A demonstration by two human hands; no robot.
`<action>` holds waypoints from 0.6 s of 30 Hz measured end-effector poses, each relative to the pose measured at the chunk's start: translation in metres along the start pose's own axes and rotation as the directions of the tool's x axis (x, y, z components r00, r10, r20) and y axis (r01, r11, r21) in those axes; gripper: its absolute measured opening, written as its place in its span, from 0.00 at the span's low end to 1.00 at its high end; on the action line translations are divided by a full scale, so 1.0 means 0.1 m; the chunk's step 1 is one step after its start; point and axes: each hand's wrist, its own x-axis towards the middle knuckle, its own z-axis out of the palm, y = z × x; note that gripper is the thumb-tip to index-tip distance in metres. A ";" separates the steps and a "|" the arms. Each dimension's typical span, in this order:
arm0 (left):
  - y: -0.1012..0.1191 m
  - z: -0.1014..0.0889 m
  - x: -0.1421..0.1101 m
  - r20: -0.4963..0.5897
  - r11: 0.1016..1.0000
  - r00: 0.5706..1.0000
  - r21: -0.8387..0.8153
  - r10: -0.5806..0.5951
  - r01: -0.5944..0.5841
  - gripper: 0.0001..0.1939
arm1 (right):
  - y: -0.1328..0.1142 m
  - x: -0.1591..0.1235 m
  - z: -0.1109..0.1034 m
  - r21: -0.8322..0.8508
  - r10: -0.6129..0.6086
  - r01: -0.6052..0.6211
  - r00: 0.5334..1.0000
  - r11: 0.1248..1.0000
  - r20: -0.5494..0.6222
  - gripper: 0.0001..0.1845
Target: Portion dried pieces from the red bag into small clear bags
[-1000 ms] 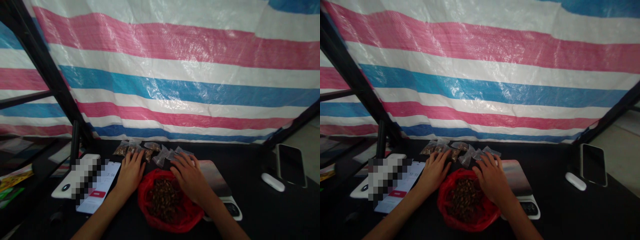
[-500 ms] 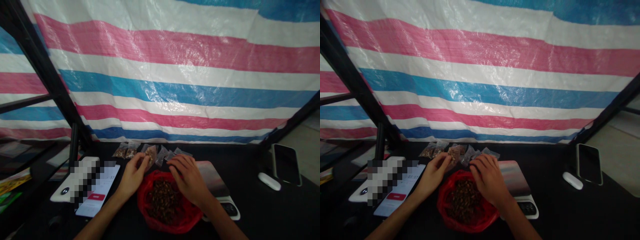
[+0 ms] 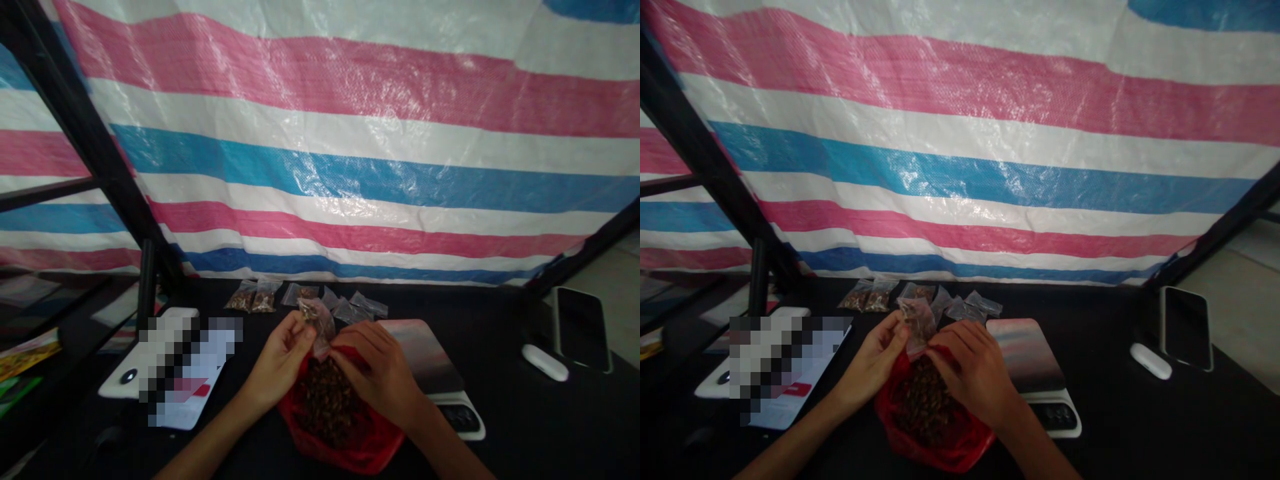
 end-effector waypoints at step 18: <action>-0.09 0.05 -0.05 -0.032 0.956 0.998 0.290 0.047 -0.035 0.13 | 0.00 -0.02 0.11 0.209 0.247 -0.243 0.969 0.947 0.007 0.04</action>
